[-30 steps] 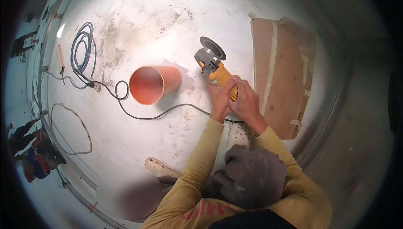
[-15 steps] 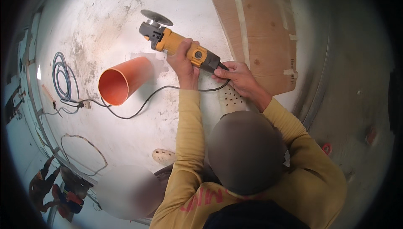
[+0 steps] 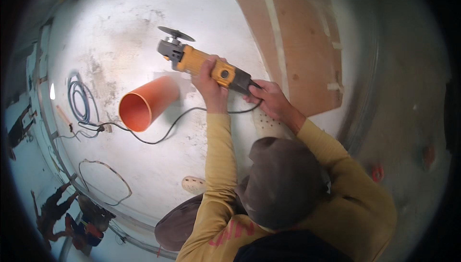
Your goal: The person uses an angle grinder to grind a section of the floor. They move an orange bucket out of the way and continue grinding around a circular floor opening.
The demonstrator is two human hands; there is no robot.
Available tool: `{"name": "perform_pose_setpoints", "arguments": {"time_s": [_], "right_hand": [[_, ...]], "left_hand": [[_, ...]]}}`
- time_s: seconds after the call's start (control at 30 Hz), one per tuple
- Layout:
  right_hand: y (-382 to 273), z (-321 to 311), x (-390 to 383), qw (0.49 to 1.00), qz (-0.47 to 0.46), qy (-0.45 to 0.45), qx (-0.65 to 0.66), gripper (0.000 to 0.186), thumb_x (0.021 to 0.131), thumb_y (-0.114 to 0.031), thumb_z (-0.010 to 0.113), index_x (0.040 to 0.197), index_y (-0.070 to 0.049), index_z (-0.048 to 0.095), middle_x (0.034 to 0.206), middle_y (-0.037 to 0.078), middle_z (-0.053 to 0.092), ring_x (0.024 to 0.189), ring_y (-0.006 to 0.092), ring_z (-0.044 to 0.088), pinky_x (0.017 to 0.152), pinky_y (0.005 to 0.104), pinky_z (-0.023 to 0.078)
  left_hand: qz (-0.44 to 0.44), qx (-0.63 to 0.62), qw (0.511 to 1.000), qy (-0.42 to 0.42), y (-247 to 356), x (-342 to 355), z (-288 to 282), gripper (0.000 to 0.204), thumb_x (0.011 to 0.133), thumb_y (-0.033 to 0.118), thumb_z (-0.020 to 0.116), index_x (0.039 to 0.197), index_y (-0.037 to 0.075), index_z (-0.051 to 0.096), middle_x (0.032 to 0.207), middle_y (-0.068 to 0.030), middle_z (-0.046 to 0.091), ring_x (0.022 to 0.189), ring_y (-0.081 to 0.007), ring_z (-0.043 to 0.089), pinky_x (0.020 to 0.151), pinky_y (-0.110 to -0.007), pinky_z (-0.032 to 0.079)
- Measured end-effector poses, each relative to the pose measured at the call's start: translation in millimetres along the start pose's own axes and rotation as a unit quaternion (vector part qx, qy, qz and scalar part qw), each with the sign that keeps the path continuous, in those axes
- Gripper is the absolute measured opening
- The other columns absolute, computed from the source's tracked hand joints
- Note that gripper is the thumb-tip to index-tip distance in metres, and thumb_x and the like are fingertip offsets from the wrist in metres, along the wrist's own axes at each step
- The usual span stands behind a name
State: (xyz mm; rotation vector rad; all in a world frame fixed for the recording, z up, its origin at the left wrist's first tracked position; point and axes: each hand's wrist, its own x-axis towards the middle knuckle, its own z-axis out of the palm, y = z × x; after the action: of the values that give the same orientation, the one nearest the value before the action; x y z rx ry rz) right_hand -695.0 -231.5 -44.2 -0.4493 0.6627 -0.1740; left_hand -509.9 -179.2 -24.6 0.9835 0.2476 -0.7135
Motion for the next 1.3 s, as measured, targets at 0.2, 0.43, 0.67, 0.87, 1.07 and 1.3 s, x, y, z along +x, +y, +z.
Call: {"name": "perform_pose_setpoints", "arguments": {"time_s": [0.2, 0.43, 0.67, 0.87, 1.07, 1.3], "right_hand": [[8.8, -12.1, 4.7, 0.979, -0.036, 0.020, -0.199, 0.043, 0.107, -0.017, 0.064, 0.140, 0.009, 0.054, 0.127, 0.013, 0.065, 0.107, 0.0156, 0.066, 0.097, 0.0348, 0.057], [-24.6, -3.6, 16.7, 0.982, -0.053, -0.069, -0.169, 0.068, 0.099, -0.039, 0.070, 0.143, 0.009, 0.052, 0.129, 0.015, 0.066, 0.107, 0.0209, 0.070, 0.090, 0.0363, 0.058], [-50.2, 20.8, 57.6, 0.920, 0.074, -0.181, -0.341, 0.067, 0.085, -0.048, 0.084, 0.123, 0.003, 0.060, 0.101, 0.011, 0.072, 0.086, 0.0219, 0.073, 0.080, 0.0352, 0.060], [-53.3, 38.1, 68.0, 0.891, 0.141, -0.262, -0.342, 0.065, 0.081, -0.042, 0.088, 0.122, 0.001, 0.060, 0.096, 0.012, 0.071, 0.082, 0.0230, 0.073, 0.074, 0.0352, 0.061], [-30.0, 51.6, 52.9, 0.915, 0.057, -0.218, -0.335, 0.065, 0.078, -0.033, 0.089, 0.123, 0.000, 0.057, 0.090, 0.012, 0.071, 0.078, 0.0235, 0.073, 0.070, 0.0361, 0.063], [-17.3, 52.9, 43.6, 0.925, 0.001, -0.148, -0.351, 0.052, 0.082, -0.025, 0.082, 0.119, -0.001, 0.055, 0.084, 0.012, 0.069, 0.068, 0.0232, 0.070, 0.062, 0.0352, 0.061]], "left_hand": [[-0.019, -0.012, 1.000, -0.008, -11.5, 8.5, -17.2, 0.020, 0.095, 0.012, 0.067, 0.107, -0.003, 0.061, 0.093, -0.0128, 0.067, 0.084, -0.0250, 0.071, 0.074, -0.038, 0.062], [-0.002, -0.004, 0.999, 0.032, -17.4, 0.6, -10.1, 0.024, 0.086, 0.006, 0.080, 0.105, 0.000, 0.065, 0.088, -0.0063, 0.068, 0.075, -0.0173, 0.070, 0.062, -0.032, 0.059], [0.013, 0.090, 0.996, -0.013, -4.2, -20.6, -11.4, 0.023, 0.084, 0.015, 0.081, 0.094, -0.001, 0.069, 0.083, -0.0064, 0.070, 0.076, -0.0145, 0.070, 0.064, -0.031, 0.057], [0.003, 0.081, 0.995, -0.060, 2.5, -28.1, -23.7, 0.025, 0.082, 0.016, 0.082, 0.094, -0.003, 0.071, 0.081, -0.0060, 0.070, 0.076, -0.0148, 0.069, 0.070, -0.031, 0.057], [0.062, 0.151, 0.984, -0.075, 7.9, -34.1, -35.2, 0.040, 0.079, 0.019, 0.083, 0.110, -0.001, 0.069, 0.096, -0.0076, 0.070, 0.087, -0.0144, 0.066, 0.080, -0.033, 0.054], [0.007, 0.235, 0.958, -0.165, 21.8, -37.2, -42.9, 0.060, 0.087, 0.040, 0.081, 0.124, -0.004, 0.064, 0.111, -0.0128, 0.071, 0.099, -0.0241, 0.069, 0.089, -0.039, 0.055]]}}
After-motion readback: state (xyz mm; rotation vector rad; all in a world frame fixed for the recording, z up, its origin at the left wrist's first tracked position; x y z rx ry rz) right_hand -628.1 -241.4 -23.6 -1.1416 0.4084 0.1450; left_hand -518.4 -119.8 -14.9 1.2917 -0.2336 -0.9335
